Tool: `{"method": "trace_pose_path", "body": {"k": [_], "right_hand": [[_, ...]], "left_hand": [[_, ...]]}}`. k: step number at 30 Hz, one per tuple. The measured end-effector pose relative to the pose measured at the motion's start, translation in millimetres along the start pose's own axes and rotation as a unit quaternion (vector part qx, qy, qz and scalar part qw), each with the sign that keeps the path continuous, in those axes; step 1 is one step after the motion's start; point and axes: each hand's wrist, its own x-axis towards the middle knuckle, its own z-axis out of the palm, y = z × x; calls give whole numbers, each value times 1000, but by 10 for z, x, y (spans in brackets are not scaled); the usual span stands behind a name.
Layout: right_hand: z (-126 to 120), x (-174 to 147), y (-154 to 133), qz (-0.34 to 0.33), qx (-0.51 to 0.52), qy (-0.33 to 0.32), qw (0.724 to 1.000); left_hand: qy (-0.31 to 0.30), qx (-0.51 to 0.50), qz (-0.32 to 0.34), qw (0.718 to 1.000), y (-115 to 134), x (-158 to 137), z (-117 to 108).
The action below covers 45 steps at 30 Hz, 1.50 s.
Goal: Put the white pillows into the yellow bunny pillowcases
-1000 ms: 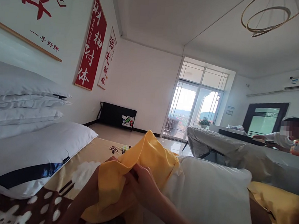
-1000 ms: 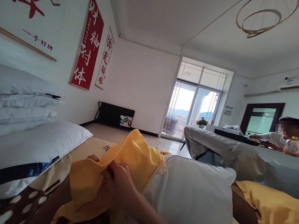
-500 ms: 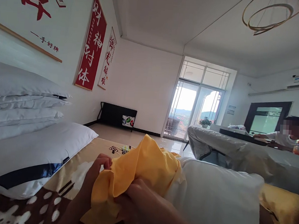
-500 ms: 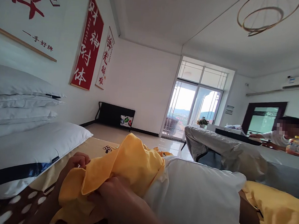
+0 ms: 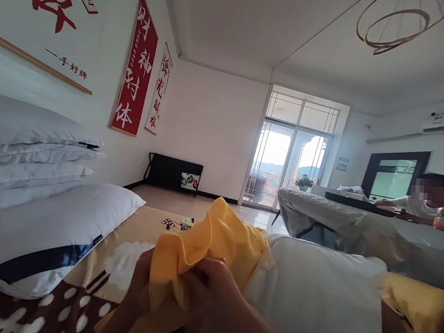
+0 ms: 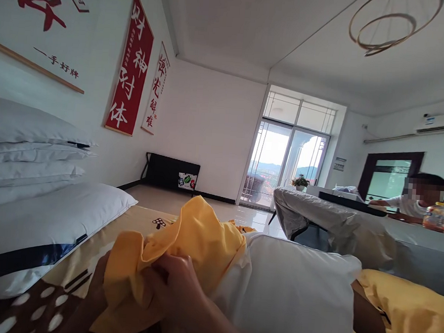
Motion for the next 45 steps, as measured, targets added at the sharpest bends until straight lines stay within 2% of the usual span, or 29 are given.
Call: {"method": "trace_pose_path", "body": {"k": [2, 4, 7, 10, 11, 13, 15, 16, 17, 19, 22, 24, 26, 29, 34, 37, 40, 42, 45], "right_hand": [[-15, 39, 17, 32, -1, 27, 999], [-49, 69, 3, 41, 9, 20, 999], [-113, 89, -54, 11, 27, -42, 999], [-204, 102, -103, -53, -2, -93, 994], [-249, 115, -112, -81, -28, -81, 993], [-365, 162, -123, -138, -102, -2, 985], [-491, 239, -127, -177, -190, 88, 962], [-545, 285, -126, -187, -233, 108, 948], [-587, 333, -123, -191, -270, 102, 938], [-626, 431, -109, -198, -316, 45, 927], [-606, 569, -74, -212, -323, -12, 922], [-591, 653, -51, -209, -323, 7, 923], [-605, 726, -30, -199, -335, 39, 920], [-671, 795, 24, -175, -369, 52, 911], [-739, 780, 116, -132, -396, 9, 909], [-687, 719, 20, -98, -408, -13, 907], [-558, 648, -211, -108, -339, -3, 935], [-437, 626, -365, -118, -271, -19, 955], [-249, 658, -473, -79, -247, -44, 965]], "left_hand": [[-31, 2, 21, 999, 124, 27, -23], [-42, 2, 29, 999, 217, 64, -35], [-1, 4, -3, 1000, 249, 115, -26], [56, 5, -43, 998, 216, 139, 6], [69, 5, -53, 996, 210, 142, 18], [92, 11, -73, 993, 219, 143, 38], [106, 18, -88, 990, 245, 140, 53], [112, 18, -91, 989, 259, 137, 57], [112, 16, -90, 990, 270, 135, 57], [103, 5, -74, 992, 278, 134, 38], [80, -4, -47, 996, 262, 148, -44], [87, 7, -60, 994, 260, 169, -122], [106, 19, -101, 989, 279, 191, -200], [137, -26, -149, 979, 315, 219, -288], [186, -163, -180, 952, 296, 254, -340], [197, -199, -200, 939, 317, 261, -300], [197, -207, -191, 939, 413, 235, -210], [199, -197, -173, 944, 489, 204, -146], [202, -155, -149, 956, 565, 164, -91]]}}
